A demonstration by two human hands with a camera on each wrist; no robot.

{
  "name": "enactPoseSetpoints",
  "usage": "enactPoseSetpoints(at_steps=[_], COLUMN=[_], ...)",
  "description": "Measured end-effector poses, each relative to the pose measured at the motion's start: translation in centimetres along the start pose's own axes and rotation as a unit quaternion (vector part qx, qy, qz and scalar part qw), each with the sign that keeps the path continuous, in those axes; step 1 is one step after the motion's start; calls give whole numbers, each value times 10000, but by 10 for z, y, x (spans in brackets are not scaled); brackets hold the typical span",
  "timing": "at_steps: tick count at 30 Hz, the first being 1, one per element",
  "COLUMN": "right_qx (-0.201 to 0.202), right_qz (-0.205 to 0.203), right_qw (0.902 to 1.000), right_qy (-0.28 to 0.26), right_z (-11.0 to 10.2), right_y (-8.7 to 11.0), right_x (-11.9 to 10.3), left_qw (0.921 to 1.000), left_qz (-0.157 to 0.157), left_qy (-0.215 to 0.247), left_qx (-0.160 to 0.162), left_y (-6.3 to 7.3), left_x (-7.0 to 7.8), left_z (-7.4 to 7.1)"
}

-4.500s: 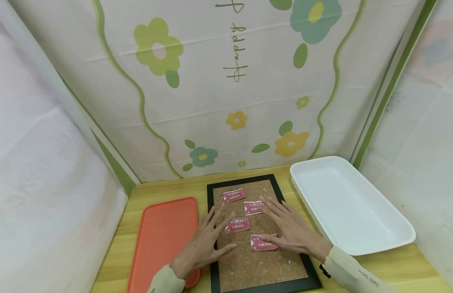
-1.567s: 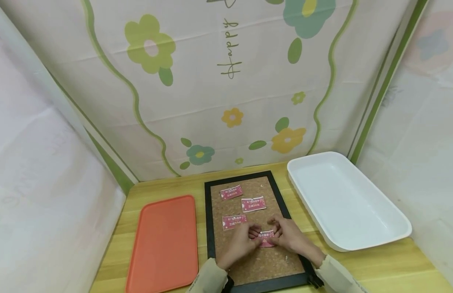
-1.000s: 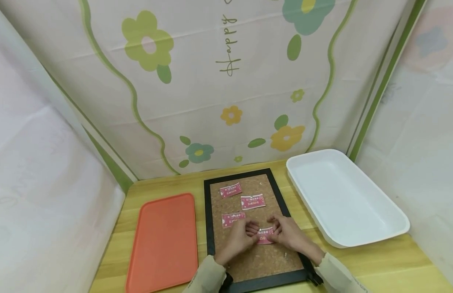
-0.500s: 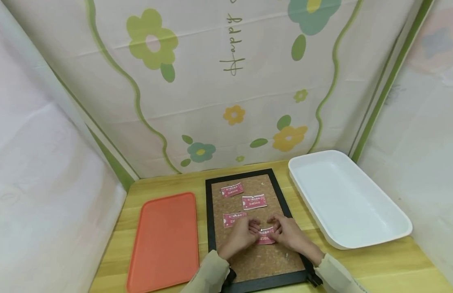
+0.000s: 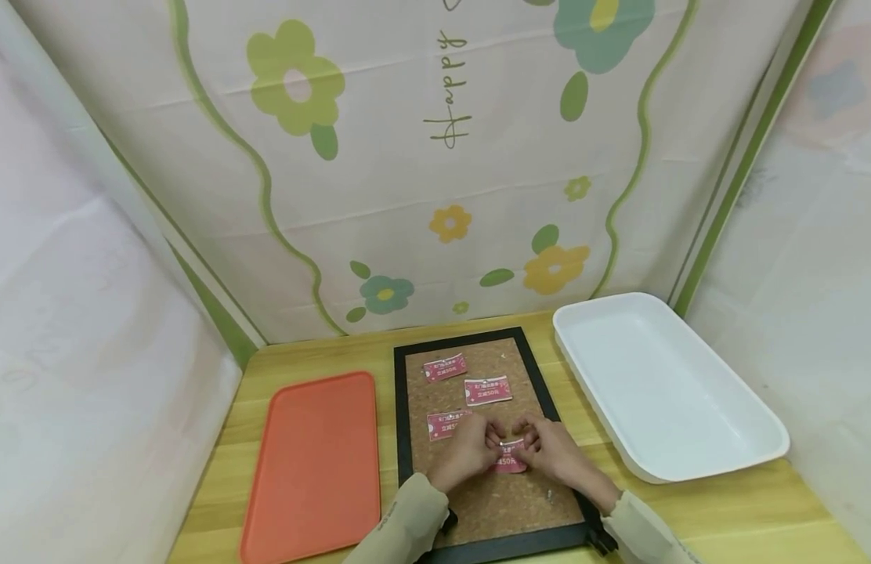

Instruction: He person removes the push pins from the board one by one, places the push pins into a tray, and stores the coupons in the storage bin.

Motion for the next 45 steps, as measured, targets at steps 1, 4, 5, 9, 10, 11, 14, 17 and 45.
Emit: enactPoseSetpoints(at_steps=[1,4,5,9,10,11,14,17,45], right_qx=[-1,25,33,45,39,38,44,35,1], right_qz=[8,41,57,25,6,3,3,-9,-314], right_qw=[10000,10000,10000,10000,10000,10000,10000,10000,9994], right_qy=[-11,-31,-29,-31,-48,-55,-63,-43,-109], right_z=[0,-1,-1,-3,-3,-3,-3,-3,-2], right_y=[0,0,0,0,-1,-1,-2,-3,2], right_x=[0,2,2,2,2,2,4,4,0], left_qw=[10000,10000,9999,9996,9995,9994,9991,9989,9993], left_qz=[-2,26,39,129,164,183,271,278,237], left_qy=[-16,-82,-112,-243,-265,-277,-302,-348,-234], left_qx=[-2,-8,-3,49,72,88,127,146,-166], left_y=[0,-2,-2,-4,-4,-4,-4,-4,-2], left_x=[0,-3,-3,-1,-1,0,1,2,0], left_z=[1,3,4,4,4,4,4,3,6])
Point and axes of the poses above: each hand's wrist, its own y-axis away from the middle knuckle, its own z-axis out of the palm, x = y × z, the point moved 7 cm from there along -y, towards the middle knuckle, and after that the axes turned 5 degrees about y, right-handed, at the moved point
